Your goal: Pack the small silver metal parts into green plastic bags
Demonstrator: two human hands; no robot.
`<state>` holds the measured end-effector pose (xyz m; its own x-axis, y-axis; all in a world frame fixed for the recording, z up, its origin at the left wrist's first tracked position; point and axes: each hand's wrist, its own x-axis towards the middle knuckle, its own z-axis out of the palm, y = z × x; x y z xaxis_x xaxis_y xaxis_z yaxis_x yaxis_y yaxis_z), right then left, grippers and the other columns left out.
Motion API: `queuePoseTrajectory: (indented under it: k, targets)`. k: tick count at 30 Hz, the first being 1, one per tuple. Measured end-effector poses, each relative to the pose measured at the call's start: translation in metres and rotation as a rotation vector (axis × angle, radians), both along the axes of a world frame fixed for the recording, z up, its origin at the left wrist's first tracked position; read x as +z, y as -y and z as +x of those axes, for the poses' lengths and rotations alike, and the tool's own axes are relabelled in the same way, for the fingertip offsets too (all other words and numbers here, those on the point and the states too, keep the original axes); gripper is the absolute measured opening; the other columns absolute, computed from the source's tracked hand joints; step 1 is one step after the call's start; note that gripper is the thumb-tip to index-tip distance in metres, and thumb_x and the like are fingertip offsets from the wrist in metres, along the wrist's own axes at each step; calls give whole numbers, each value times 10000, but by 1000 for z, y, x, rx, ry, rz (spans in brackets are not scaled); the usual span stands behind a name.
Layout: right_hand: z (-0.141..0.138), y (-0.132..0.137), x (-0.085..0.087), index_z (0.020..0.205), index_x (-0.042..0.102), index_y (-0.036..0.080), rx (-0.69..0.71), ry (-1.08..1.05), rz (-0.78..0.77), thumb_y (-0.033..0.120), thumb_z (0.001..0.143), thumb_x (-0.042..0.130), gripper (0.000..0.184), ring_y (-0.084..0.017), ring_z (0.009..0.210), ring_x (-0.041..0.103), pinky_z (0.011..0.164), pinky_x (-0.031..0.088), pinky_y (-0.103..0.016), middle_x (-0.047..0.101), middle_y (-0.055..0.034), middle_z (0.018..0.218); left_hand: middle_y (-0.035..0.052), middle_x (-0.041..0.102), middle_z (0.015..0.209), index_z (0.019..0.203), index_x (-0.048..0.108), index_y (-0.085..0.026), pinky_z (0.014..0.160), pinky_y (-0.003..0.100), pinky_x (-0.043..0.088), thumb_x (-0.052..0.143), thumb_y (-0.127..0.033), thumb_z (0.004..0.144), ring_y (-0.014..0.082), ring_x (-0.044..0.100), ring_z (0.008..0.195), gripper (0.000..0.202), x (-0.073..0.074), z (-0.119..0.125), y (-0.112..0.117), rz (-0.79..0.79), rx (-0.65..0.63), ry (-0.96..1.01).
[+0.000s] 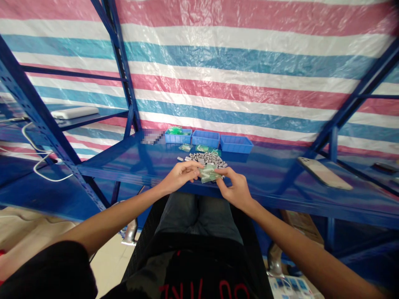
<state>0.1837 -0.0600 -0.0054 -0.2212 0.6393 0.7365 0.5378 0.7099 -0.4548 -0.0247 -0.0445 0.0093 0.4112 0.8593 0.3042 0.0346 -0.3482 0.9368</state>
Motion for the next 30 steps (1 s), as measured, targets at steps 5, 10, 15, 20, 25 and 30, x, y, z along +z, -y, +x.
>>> queuePoseTrajectory:
  k: [5, 10, 15, 20, 25, 30]
  targets:
    - [6, -15, 1, 971, 605, 199, 23, 83, 35, 227, 775, 527, 213, -191, 766, 674, 694, 525, -291, 709, -45, 868, 71, 678, 865, 917, 689, -159, 685, 272, 477, 676, -337, 708, 187, 616, 811, 276, -5, -4, -13, -21, -1, 72]
    - [-2, -32, 5, 994, 578, 199, 109, 36, -51, 319, 775, 589, 250, -215, 869, 669, 771, 525, -329, 695, -60, 943, 67, 673, 958, 884, 712, -162, 684, 248, 456, 674, -315, 711, 162, 604, 803, 234, -8, -1, -39, 19, 67, 143]
    - [-7, -63, -3, 1071, 527, 178, 12, -258, -124, 298, 797, 552, 300, -189, 776, 680, 725, 550, -334, 681, -53, 853, 88, 657, 1056, 965, 690, -159, 719, 264, 447, 652, -325, 726, 197, 595, 919, 293, -8, 9, -55, 54, 93, 183]
    - [-1, -65, -6, 1063, 560, 160, -33, -300, -173, 294, 786, 560, 308, -201, 768, 682, 755, 549, -367, 685, -67, 827, 47, 648, 940, 943, 642, -157, 756, 262, 434, 614, -263, 745, 152, 577, 844, 227, -10, 6, -55, 239, 356, 121]
    - [1, -58, -6, 851, 557, 179, -15, -334, -193, 307, 782, 573, 146, -213, 784, 681, 745, 545, -358, 681, -68, 840, 25, 640, 817, 810, 630, -149, 733, 265, 435, 578, -275, 763, 146, 572, 778, 144, -15, 0, -55, 194, 430, 78]
    - [0, -61, -7, 802, 506, 198, 48, -373, -236, 316, 794, 555, 128, -200, 753, 671, 710, 529, -334, 660, -35, 773, 24, 650, 816, 799, 638, -155, 730, 259, 437, 561, -299, 781, 158, 580, 786, 164, -19, -2, -54, 196, 389, -26]
